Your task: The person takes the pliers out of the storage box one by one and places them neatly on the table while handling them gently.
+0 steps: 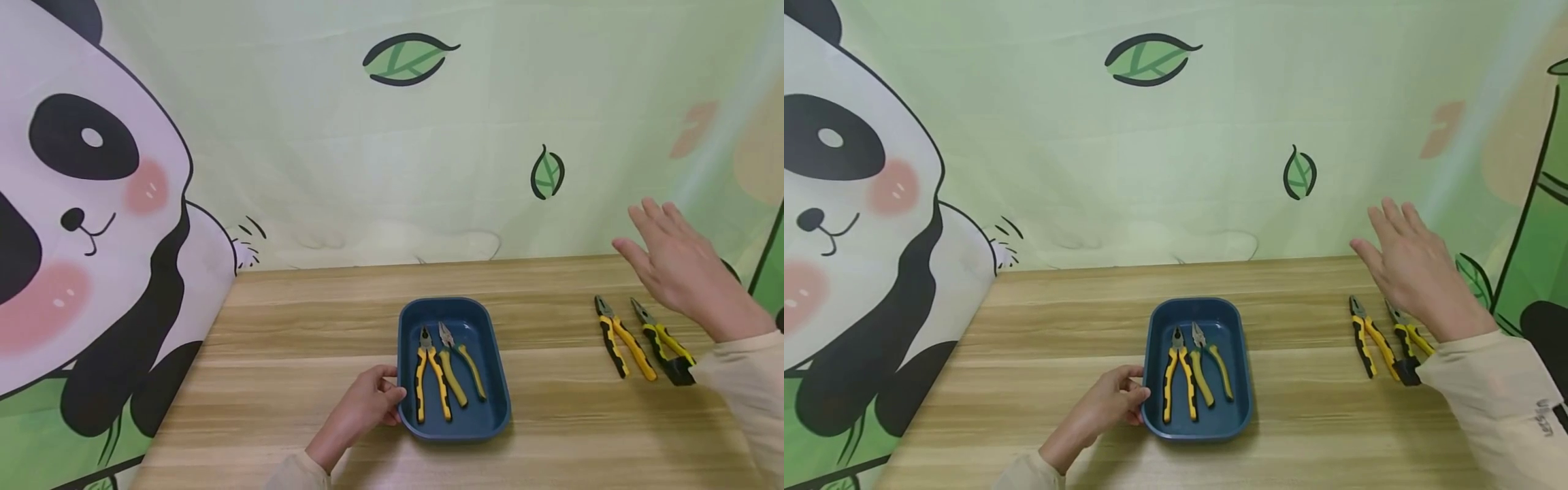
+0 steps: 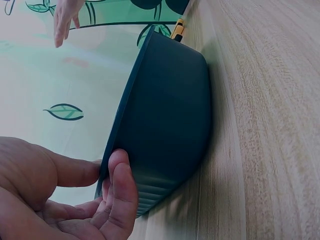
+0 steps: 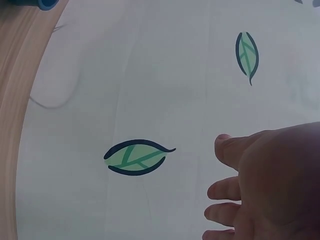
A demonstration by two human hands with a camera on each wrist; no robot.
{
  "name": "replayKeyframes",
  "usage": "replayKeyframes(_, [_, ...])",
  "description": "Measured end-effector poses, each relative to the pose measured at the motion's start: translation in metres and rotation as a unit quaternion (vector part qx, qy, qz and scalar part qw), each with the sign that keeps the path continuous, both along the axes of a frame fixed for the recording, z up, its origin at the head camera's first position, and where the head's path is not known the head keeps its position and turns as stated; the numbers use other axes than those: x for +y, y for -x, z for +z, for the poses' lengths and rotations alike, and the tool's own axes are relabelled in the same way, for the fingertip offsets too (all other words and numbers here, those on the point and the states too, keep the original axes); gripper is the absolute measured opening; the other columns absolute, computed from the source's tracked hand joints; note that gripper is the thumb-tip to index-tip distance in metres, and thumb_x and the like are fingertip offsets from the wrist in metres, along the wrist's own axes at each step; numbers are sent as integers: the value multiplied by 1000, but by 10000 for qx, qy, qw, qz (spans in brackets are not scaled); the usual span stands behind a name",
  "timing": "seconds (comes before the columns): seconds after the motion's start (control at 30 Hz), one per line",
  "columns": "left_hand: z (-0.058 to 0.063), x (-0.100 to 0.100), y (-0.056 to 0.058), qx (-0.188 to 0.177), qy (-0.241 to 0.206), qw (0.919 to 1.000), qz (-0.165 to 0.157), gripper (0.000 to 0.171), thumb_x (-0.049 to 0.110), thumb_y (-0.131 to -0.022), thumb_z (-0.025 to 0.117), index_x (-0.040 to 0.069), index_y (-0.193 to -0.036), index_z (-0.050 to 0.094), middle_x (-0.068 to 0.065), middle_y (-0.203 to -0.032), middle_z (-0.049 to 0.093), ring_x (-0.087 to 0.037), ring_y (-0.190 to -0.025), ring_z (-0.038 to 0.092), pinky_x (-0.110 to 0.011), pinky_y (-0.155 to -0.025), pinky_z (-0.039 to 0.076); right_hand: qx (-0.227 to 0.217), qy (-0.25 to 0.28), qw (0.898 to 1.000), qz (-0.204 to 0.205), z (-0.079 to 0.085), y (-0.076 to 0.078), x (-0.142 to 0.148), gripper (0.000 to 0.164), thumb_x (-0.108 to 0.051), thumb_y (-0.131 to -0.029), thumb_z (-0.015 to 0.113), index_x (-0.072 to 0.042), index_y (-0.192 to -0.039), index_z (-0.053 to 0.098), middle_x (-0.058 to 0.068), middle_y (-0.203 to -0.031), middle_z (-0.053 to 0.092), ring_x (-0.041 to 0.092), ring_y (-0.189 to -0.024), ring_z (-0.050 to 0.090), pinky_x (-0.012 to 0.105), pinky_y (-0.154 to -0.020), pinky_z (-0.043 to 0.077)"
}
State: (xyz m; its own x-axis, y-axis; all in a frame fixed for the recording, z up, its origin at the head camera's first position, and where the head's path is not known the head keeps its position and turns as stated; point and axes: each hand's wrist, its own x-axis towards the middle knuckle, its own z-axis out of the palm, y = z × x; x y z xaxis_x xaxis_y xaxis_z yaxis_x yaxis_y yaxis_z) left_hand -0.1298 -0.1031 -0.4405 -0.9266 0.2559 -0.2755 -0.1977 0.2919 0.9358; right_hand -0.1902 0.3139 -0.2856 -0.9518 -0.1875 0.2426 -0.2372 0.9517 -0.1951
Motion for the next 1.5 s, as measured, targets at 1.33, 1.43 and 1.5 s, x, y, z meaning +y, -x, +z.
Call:
replayKeyframes(1.33, [3,1,-1,27,-84,10000,-12,40,2,-90,57,-10,-126,45,-19,-85,59,-16,-57,59,-37,-56,55,250,-247,9963,779,-15,-16,-82,68,-43,-98,39,6,-143,24,25,-149,16,41,-136,12,55,-107,18])
replayKeyframes(1.43, [3,1,-2,21,-85,10000,-10,40,2,-90,57,-10,-126,45,-19,-85,59,-16,-57,59,-38,-56,55,284,-259,9956,859,-16,-17,-92,68,-43,-98,39,6,-143,25,25,-149,17,40,-136,14,54,-108,19])
replayKeyframes(1.5, [3,1,-2,10,-70,10000,-7,40,2,-90,57,-10,-126,45,-19,-85,59,-16,-57,59,-37,-55,55,303,-265,9952,896,-16,-17,-98,68,-44,-98,39,6,-143,25,24,-149,17,40,-136,14,53,-108,19])
